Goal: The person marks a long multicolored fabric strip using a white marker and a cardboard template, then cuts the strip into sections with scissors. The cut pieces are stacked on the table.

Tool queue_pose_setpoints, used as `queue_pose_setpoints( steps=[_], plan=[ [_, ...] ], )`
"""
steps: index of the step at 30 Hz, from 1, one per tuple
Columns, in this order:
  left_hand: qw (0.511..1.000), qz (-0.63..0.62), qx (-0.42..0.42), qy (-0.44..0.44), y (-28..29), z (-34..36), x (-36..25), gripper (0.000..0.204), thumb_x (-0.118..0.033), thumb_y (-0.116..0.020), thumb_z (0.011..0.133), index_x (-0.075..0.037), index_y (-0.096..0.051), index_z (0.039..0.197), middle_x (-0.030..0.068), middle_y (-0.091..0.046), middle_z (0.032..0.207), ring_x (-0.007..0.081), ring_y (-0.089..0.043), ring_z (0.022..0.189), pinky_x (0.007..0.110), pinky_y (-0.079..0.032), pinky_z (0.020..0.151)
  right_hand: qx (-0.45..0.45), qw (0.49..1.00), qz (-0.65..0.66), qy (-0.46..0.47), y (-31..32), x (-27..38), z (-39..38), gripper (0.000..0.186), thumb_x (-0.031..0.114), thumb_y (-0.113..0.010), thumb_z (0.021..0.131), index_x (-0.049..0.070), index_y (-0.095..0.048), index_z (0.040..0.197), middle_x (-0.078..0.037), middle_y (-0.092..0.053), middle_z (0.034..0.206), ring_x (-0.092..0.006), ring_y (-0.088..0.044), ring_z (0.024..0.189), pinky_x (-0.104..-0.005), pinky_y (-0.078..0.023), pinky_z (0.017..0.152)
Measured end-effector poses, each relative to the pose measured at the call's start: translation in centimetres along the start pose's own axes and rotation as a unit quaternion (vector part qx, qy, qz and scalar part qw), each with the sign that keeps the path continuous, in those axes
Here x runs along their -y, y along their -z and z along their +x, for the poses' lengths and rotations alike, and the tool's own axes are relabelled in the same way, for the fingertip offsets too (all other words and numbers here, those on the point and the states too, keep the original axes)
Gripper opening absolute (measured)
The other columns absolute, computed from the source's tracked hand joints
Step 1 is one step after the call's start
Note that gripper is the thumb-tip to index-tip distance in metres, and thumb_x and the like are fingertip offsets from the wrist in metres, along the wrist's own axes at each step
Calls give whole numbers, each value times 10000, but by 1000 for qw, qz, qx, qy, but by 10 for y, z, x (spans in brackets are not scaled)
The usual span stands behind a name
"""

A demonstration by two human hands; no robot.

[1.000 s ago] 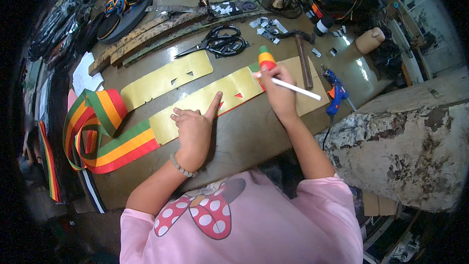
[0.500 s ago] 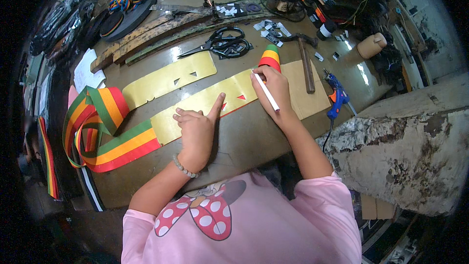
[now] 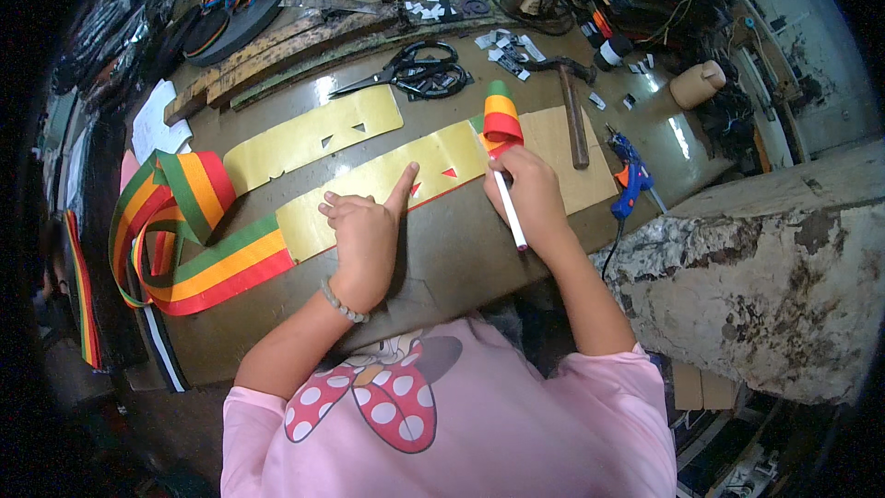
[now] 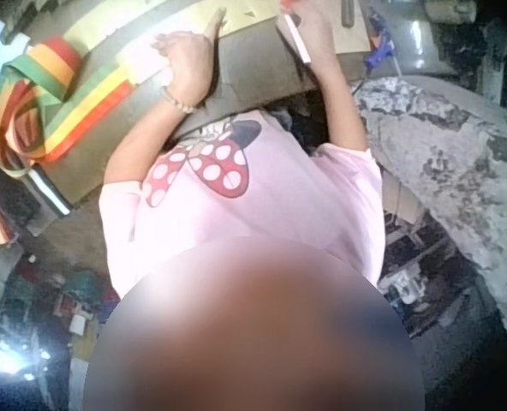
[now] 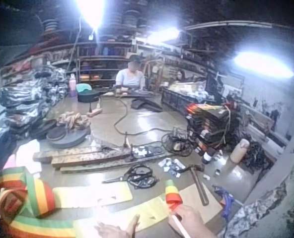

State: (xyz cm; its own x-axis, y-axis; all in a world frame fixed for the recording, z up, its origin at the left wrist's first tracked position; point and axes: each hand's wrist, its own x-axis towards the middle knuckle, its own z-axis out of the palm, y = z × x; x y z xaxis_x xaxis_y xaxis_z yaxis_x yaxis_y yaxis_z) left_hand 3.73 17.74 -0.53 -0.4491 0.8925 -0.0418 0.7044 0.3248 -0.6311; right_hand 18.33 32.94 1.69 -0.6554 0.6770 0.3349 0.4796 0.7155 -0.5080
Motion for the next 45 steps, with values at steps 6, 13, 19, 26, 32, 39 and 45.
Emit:
queue_pose_setpoints(
  steps=[6, 13, 19, 26, 32, 39, 45],
  plan=[
    [998, -54, 8, -34, 2, 4, 10, 761, -49, -450, 963, -355, -118, 1576, 343, -637, 1088, 408, -678, 881, 443, -565, 760, -150, 944, 221, -191, 26, -8, -8, 237, 227, -670, 949, -2, -680, 1008, -62, -684, 817, -105, -622, 718, -270, -501, 654],
    [892, -388, -177, -147, -12, 22, 50, 537, -450, -731, 810, -163, -584, 1240, 133, -562, 1100, 307, -550, 1005, 404, -508, 802, -102, 992, -41, -58, 14, -66, 63, 325, 302, -520, 1036, 18, -652, 1121, -78, -697, 862, -108, -636, 728, -271, -519, 692],
    [845, -478, -180, -162, -21, 26, 54, 493, -421, -770, 762, -105, -600, 1100, 119, -563, 1021, 302, -556, 982, 411, -495, 801, -4, 950, 249, -188, -2, -93, 119, 297, 273, -525, 1010, 37, -619, 1163, -71, -663, 783, -108, -630, 693, -279, -492, 560],
    [804, -544, -189, -147, -16, 27, 65, 546, -374, -791, 723, -88, -619, 1155, 160, -561, 1094, 336, -547, 1033, 417, -486, 903, 30, 963, 109, -243, -7, -87, 112, 335, 76, -428, 934, 29, -594, 1220, -132, -653, 696, -191, -664, 567, -345, -510, 514],
    [765, -583, -225, -153, 23, 24, 116, 589, -293, -816, 681, -102, -621, 1203, 170, -543, 1142, 341, -539, 1052, 417, -476, 942, 56, 964, -33, -258, 10, -84, 120, 344, 157, -439, 944, 10, -587, 1217, -201, -676, 734, -263, -680, 573, -405, -542, 625],
    [769, -551, -302, -115, 15, 67, 174, 555, -273, -812, 678, -85, -649, 1174, 157, -543, 1159, 336, -525, 1096, 408, -454, 970, 76, 961, -17, -264, -8, -63, 110, 496, 190, -480, 904, 3, -492, 1364, -304, -677, 1014, -447, -655, 1000, -519, -487, 917],
    [869, -448, -198, -73, -55, 120, 157, 581, -334, -791, 692, -80, -671, 1199, 215, -547, 1267, 390, -484, 1211, 460, -396, 1062, 68, 982, 5, -177, -13, -5, 91, 654, 373, -593, 872, 65, -444, 1429, -315, -660, 1088, -459, -640, 1041, -506, -488, 942]
  ],
)
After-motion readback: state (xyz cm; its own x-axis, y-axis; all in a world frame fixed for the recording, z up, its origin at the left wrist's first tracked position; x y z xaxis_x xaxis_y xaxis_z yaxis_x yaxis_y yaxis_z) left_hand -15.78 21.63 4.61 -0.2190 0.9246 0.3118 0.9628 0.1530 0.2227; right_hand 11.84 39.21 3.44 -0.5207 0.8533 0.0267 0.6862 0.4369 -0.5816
